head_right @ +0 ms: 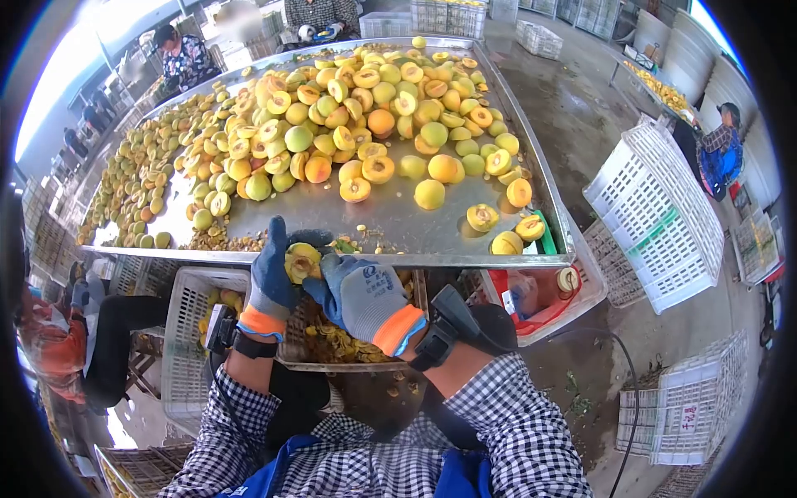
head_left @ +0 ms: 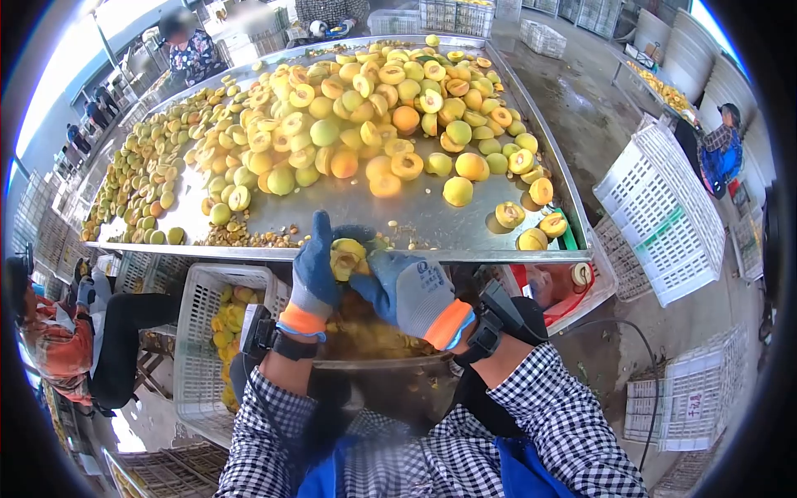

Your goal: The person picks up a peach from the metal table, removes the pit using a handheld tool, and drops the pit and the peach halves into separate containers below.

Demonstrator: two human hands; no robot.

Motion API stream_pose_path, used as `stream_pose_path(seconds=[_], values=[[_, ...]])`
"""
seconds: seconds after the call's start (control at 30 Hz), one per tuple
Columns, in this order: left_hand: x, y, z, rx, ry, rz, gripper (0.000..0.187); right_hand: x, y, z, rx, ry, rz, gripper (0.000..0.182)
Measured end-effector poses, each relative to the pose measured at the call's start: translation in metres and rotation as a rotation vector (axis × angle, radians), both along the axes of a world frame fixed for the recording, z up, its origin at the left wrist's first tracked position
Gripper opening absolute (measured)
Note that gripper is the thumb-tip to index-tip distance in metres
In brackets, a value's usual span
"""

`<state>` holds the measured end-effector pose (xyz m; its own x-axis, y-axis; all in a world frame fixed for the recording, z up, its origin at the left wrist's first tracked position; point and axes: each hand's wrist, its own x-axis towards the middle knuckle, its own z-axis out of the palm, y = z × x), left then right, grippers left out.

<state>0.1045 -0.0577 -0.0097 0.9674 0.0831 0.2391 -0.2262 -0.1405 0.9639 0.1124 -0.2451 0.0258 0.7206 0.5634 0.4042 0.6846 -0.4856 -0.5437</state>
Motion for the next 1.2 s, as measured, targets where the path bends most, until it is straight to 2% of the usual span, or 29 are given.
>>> stream_pose_path(seconds=[0.1,0.17,0.23,0.33,0.43,0.5,0.57,0.6,0.67,0.73,0.8,1.03,1.13,1.2], values=[[-0.005,0.001,0.008,-0.548,0.228,-0.023,0.023,0.002,0.009,-0.002,-0.011,0.074,0.002,0.037],[-0.009,0.0,0.02,-0.387,0.137,0.022,0.02,0.002,0.012,0.001,0.005,0.178,-0.034,0.036],[-0.017,-0.001,0.021,0.353,-0.186,0.119,0.027,0.008,0.013,-0.001,0.028,0.125,-0.032,0.037],[-0.018,0.005,0.022,0.349,-0.14,0.073,0.035,0.01,0.014,-0.001,0.021,0.107,-0.014,0.039],[-0.012,0.012,0.0,-0.054,-0.07,0.05,0.038,0.009,0.017,-0.003,-0.017,0.118,-0.009,0.04],[-0.01,0.017,-0.002,-0.621,0.1,-0.034,0.037,0.007,0.02,-0.007,0.001,0.12,0.001,0.041],[-0.009,0.018,-0.002,-0.855,0.158,-0.04,0.037,0.007,0.023,-0.011,0.069,0.11,0.02,0.041],[-0.009,0.017,-0.003,-0.804,0.135,-0.004,0.037,0.007,0.024,-0.01,0.032,0.131,0.007,0.041],[-0.01,0.012,-0.004,-0.539,0.062,0.094,0.037,0.006,0.025,-0.007,-0.042,0.173,-0.019,0.041],[-0.012,0.007,-0.003,-0.184,-0.023,0.19,0.037,0.006,0.027,-0.01,-0.002,0.133,-0.012,0.04],[-0.015,0.005,0.002,0.013,-0.068,0.244,0.038,0.006,0.028,-0.013,0.019,0.088,-0.003,0.039],[-0.017,0.003,-0.004,0.077,-0.059,0.281,0.039,0.007,0.03,-0.022,-0.055,-0.038,0.021,0.033],[-0.017,0.0,-0.005,-0.083,-0.055,0.281,0.038,0.008,0.031,-0.02,-0.069,-0.039,0.028,0.032],[-0.016,0.005,-0.012,0.019,-0.102,0.279,0.036,0.008,0.031,-0.022,-0.077,-0.04,0.026,0.032]])
